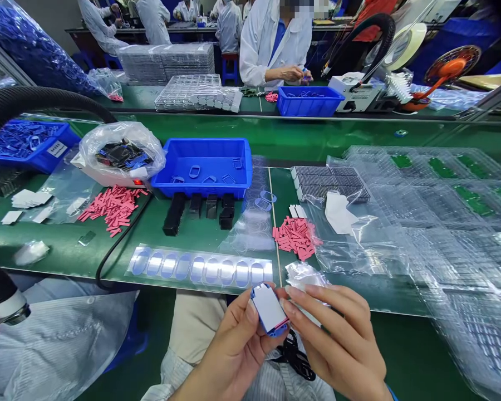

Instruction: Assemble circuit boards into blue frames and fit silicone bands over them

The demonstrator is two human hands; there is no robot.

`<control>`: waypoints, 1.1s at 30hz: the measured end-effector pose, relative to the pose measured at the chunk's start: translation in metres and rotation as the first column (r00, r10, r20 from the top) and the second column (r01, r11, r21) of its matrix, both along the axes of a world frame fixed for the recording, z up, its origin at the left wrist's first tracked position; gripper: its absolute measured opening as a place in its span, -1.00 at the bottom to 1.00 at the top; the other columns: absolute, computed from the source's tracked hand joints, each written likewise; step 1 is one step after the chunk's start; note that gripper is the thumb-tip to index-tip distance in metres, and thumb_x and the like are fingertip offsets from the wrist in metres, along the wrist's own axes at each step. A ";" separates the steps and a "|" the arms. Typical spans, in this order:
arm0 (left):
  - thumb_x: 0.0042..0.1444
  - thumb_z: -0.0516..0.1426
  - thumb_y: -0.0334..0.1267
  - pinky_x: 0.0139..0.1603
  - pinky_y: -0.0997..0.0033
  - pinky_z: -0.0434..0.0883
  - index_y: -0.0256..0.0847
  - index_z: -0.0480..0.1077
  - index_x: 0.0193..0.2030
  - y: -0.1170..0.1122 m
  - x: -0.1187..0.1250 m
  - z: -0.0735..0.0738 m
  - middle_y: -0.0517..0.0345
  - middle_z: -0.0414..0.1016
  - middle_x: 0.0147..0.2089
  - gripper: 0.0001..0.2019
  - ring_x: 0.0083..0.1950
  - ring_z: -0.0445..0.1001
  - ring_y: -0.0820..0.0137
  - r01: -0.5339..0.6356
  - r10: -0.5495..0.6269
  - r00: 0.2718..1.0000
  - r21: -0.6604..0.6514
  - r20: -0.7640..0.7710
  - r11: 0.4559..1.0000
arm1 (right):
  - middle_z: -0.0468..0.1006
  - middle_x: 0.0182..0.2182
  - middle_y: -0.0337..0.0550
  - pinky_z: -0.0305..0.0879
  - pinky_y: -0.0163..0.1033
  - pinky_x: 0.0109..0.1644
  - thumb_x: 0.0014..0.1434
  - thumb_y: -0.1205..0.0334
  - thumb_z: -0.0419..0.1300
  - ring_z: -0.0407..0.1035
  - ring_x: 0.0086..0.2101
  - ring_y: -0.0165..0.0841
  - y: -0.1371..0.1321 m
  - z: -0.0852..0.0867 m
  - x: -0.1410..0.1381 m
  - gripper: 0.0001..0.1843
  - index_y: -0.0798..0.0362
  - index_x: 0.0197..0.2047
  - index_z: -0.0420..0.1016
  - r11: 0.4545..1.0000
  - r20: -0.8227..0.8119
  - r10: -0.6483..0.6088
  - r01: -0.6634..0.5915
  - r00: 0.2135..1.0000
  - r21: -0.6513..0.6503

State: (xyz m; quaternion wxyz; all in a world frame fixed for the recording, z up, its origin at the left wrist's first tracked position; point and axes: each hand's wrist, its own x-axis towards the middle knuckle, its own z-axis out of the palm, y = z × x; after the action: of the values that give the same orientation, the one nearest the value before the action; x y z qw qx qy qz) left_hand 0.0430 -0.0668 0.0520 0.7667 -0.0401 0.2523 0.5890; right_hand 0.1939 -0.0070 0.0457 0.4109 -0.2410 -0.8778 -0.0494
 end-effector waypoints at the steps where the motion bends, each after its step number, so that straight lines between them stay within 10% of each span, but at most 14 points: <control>1: -0.03 0.30 -0.25 -0.17 0.60 0.50 -0.16 0.57 -0.19 0.000 0.000 0.001 0.15 0.65 -0.18 -0.77 -0.23 0.58 0.50 -0.002 0.002 1.000 -0.003 -0.005 1.000 | 0.65 -0.35 -0.24 0.31 -0.16 -0.13 0.14 0.42 0.11 0.41 -0.22 -0.30 0.000 0.001 0.000 -0.77 -0.02 -0.24 0.55 0.999 0.013 -0.011 0.011 1.000 0.031; 21: -0.05 0.31 -0.22 -0.10 0.61 0.40 -0.17 0.57 -0.20 0.002 0.006 0.004 0.16 0.64 -0.15 -0.77 -0.15 0.54 0.49 -0.028 0.028 0.996 -0.001 -0.090 1.000 | 0.58 -0.27 -0.07 0.13 -0.06 0.10 0.12 0.46 0.14 0.34 -0.07 -0.27 -0.022 -0.008 -0.014 -0.83 0.03 -0.26 0.48 0.998 -0.093 -0.066 0.064 0.993 -0.030; 33: -0.10 0.33 -0.14 -0.08 0.60 0.39 -0.11 0.55 -0.14 -0.002 0.013 -0.006 0.16 0.63 -0.11 -0.67 -0.11 0.55 0.44 -0.114 0.146 0.968 0.162 -0.203 0.980 | 0.45 -0.27 -0.10 0.35 -0.10 -0.22 0.12 0.08 0.25 0.35 -0.24 -0.24 -0.029 -0.012 -0.031 -0.73 -0.01 -0.12 0.47 0.812 -0.524 -0.223 -0.141 0.822 -0.567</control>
State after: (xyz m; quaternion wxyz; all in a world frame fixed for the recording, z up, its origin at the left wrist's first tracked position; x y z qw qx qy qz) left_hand 0.0559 -0.0689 0.0460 0.6955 0.0642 0.2852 0.6564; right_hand 0.1632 -0.0359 0.0338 0.5580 -0.3783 -0.6809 0.2862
